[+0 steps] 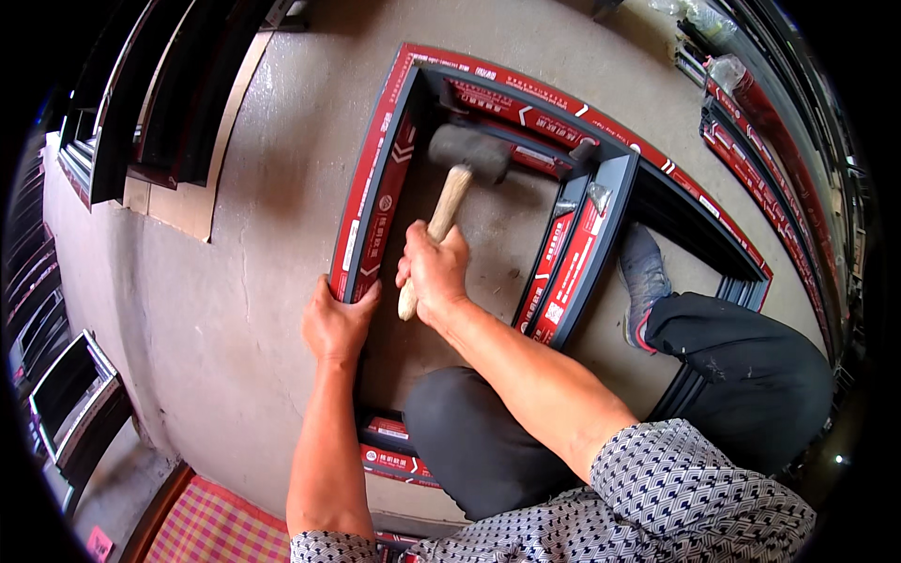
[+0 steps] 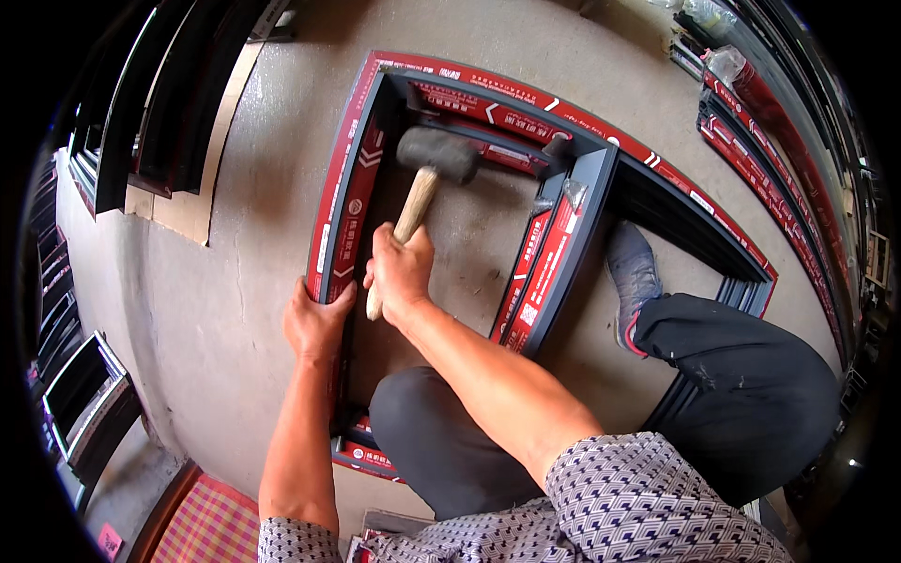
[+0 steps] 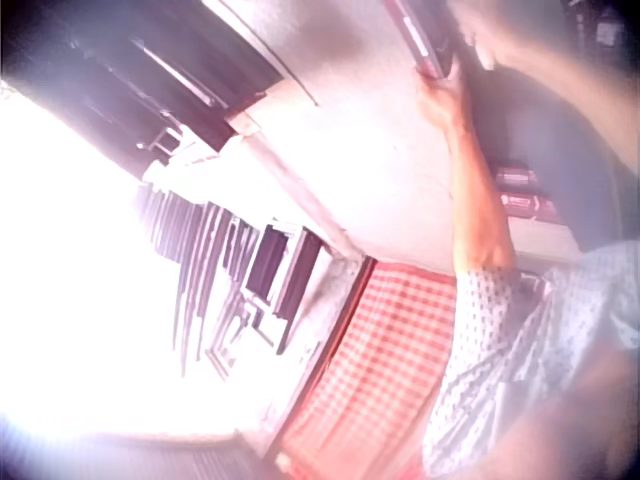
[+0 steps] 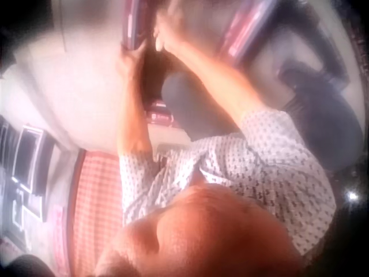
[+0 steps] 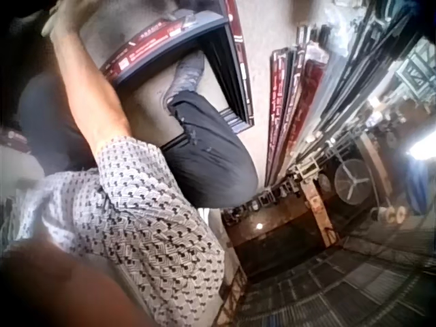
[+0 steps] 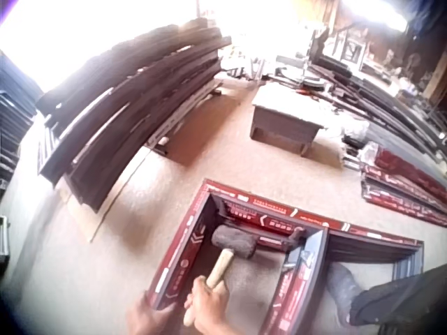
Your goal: The person assembles a rectangular window frame on the floor by joining four frame pieces together. They use a rubber mallet to tap the corners and align the joints, repeatedly adjusting and securing each corner until the frame is complete.
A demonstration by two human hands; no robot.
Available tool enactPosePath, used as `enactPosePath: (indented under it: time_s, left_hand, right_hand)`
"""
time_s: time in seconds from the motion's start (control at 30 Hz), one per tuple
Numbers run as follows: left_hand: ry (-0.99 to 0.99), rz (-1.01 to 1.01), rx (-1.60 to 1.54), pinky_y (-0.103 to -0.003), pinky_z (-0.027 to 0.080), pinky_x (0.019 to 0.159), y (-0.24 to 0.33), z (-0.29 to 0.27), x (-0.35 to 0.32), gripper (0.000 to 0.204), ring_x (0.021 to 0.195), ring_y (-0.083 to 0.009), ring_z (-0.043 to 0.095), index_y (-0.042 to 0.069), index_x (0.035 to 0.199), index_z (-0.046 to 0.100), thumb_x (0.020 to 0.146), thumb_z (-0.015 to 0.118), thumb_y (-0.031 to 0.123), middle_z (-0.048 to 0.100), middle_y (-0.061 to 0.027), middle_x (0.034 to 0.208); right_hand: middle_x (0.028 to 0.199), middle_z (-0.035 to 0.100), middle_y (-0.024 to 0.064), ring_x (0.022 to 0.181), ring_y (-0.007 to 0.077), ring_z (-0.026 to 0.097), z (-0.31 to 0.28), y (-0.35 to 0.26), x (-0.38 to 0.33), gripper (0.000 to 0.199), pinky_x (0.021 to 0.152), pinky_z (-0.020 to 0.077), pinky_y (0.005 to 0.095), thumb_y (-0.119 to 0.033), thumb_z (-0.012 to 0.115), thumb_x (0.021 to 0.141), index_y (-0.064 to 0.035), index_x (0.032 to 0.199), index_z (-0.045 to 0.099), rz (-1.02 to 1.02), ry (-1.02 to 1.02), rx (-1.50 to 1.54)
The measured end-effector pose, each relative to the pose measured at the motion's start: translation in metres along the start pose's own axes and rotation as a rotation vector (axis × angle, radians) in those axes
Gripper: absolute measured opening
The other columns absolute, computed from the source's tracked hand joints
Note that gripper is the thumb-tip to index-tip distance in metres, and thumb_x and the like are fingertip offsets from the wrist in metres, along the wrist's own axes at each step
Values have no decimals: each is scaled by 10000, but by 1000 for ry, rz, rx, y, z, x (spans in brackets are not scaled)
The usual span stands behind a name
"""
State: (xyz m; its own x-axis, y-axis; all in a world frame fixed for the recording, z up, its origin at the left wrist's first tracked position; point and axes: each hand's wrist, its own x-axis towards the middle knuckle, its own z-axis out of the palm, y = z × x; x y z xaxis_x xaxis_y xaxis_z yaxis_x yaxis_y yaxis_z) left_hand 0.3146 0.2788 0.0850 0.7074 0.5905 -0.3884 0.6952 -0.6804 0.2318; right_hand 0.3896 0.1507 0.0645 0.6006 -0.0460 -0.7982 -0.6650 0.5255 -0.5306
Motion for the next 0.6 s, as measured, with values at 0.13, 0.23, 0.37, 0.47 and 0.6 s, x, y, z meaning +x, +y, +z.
enactPosePath:
  time_s: [0.13,0.23,0.37,0.47,0.6]
  left_hand:
    - [-16,-21,1,-504,605,810,3,-3,0,620,928,-432,768,63,1001,691,748,892,592,798,-194,954]
    - [-7,-4,18,-507,605,808,0,0,1,622,923,-434,767,62,999,690,748,893,594,796,-198,946]
    - [7,-8,6,-512,605,810,1,-1,-2,628,922,-439,766,62,1000,690,745,892,599,793,-203,940]
    - [-9,-23,12,-514,604,810,0,0,0,629,921,-440,765,62,997,690,743,894,599,794,-204,940]
    - [17,-1,17,-515,604,802,-1,2,0,625,911,-442,764,59,983,684,739,897,594,794,-201,935]
  right_hand:
    - [755,492,9,509,110,468,4,-13,4,248,474,468,320,-168,655,1059,-87,1050,421,-239,26,82]
    - [746,489,6,505,110,464,8,-1,0,245,473,459,322,-167,653,1060,-90,1046,422,22,-67,25]
    - [736,510,20,478,117,504,-15,6,-5,255,404,455,320,-171,650,1074,-63,1078,419,38,-89,-79]
    - [715,496,12,465,117,499,-13,3,-3,258,387,445,322,-188,655,1084,-66,1069,429,-98,-73,43]
    - [705,486,8,479,112,498,-7,5,-3,273,404,458,322,-200,667,1078,-69,1059,428,-80,-75,9]
